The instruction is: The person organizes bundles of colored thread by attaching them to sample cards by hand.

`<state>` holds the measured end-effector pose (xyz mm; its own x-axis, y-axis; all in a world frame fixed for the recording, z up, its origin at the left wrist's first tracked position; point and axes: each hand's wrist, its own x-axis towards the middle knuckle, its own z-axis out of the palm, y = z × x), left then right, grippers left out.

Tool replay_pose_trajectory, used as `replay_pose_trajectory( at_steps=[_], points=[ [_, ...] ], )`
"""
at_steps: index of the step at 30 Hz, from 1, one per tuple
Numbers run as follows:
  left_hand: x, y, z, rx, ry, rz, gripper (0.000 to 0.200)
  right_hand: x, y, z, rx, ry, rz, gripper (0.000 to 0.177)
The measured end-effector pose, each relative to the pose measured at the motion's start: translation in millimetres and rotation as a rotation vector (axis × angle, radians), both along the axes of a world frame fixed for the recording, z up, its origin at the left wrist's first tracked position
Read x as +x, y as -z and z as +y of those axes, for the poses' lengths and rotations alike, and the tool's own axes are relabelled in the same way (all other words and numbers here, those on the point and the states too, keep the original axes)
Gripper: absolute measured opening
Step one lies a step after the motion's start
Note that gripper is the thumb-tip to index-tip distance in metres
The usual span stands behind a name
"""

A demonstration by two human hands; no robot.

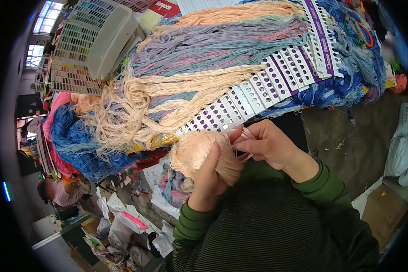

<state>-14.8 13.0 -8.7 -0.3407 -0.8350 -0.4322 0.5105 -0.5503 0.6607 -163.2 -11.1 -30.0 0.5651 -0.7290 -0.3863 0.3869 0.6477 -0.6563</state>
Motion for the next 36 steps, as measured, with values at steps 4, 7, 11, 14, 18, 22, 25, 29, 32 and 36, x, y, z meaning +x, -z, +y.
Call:
replay_pose_trajectory(
  at_steps=[4, 7, 11, 14, 18, 22, 25, 29, 32, 36],
  points=[
    [4, 3, 1, -0.003, -0.017, 0.077, 0.055, 0, -5, -2, 0.039, 0.014, -0.095, 0.013],
    [4, 4, -1, -0.021, 0.006, 0.088, 0.042, -2, -1, -1, 0.144, 0.037, -0.176, 0.016],
    [5, 9, -2, 0.07, -0.043, 0.121, 0.032, -4, 6, 0, 0.149, 0.048, -0.216, 0.017],
    [5, 10, -4, 0.085, -0.08, 0.086, 0.026, 0, -1, -2, 0.088, 0.062, -0.064, 0.014],
    [1, 7, -6, 0.195, -0.096, 0.158, 0.021, 5, 4, -1, -0.103, 0.029, 0.131, 0.013],
    [7, 13, -5, 0.179, -0.086, 0.138, 0.02, 3, 3, -2, -0.074, 0.019, 0.116, 0.012],
    [3, 9, -7, 0.164, -0.111, 0.147, 0.021, -1, 2, -4, 0.065, 0.024, -0.001, 0.012],
    [3, 11, -8, 0.167, -0.091, 0.129, 0.024, -6, 4, -5, 0.102, -0.014, -0.142, 0.01],
    [4, 11, -6, 0.159, -0.127, 0.123, 0.029, -8, 9, -4, 0.107, -0.035, -0.21, 0.011],
    [4, 10, -5, 0.103, -0.072, 0.126, 0.034, -7, 4, -4, 0.078, -0.02, -0.078, 0.014]
  ],
)
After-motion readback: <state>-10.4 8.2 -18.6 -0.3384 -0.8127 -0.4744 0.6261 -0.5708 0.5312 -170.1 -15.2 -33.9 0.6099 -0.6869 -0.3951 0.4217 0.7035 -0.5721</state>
